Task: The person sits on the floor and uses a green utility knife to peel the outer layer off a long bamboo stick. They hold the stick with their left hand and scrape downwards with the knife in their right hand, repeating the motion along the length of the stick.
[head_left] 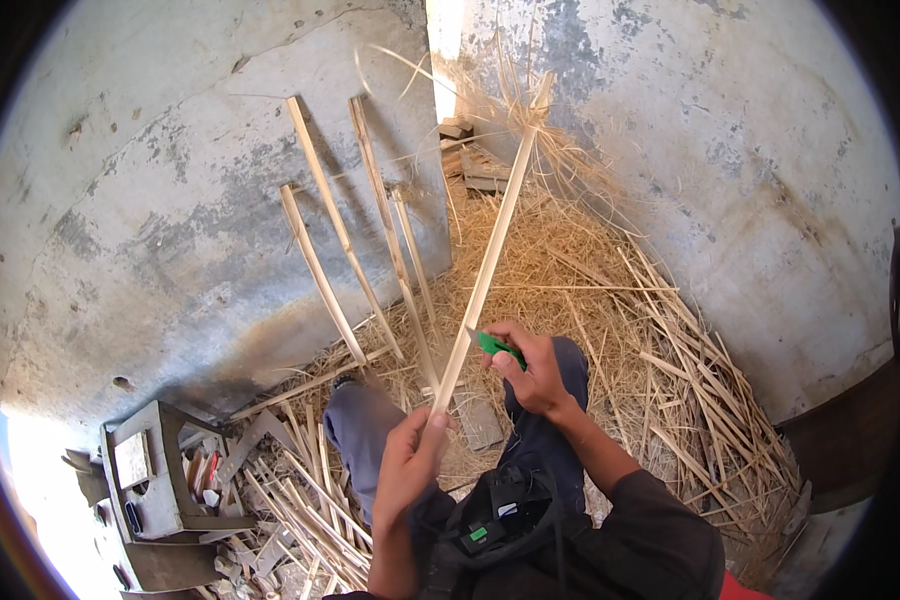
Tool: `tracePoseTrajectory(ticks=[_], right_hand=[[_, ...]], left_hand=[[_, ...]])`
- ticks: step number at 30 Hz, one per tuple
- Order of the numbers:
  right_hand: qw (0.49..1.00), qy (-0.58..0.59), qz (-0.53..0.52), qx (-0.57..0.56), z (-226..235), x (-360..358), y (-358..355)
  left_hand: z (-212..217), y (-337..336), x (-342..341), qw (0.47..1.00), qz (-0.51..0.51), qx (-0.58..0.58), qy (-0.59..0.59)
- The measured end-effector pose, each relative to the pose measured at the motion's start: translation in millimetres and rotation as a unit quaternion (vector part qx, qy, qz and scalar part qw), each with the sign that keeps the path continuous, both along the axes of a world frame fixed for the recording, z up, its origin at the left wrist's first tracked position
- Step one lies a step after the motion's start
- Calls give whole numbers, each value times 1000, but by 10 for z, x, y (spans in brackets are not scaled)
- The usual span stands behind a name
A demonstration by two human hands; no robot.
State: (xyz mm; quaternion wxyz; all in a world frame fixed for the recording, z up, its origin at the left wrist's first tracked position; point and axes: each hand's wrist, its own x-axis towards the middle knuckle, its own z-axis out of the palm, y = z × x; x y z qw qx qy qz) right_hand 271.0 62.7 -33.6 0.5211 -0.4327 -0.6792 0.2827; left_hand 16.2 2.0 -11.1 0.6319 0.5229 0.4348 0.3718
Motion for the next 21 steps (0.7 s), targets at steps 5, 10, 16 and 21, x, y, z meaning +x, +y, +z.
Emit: tracePoseTrajectory(ticks=[5,10,16,21], right_hand=[[981,-124,-56,136,-23,-77,-113],[971,-152,-64,171,-35,-91,-123],[958,-192,-76,197,89,-90,-154],[946,-228,-96,210,65,-56,-131]], left_hand=[[26,1,46,996,64,39,47],[70,-1,65,994,73,47,59],[91,-25,124,992,83,79,46],[73,-28,136,989,86,101,62]])
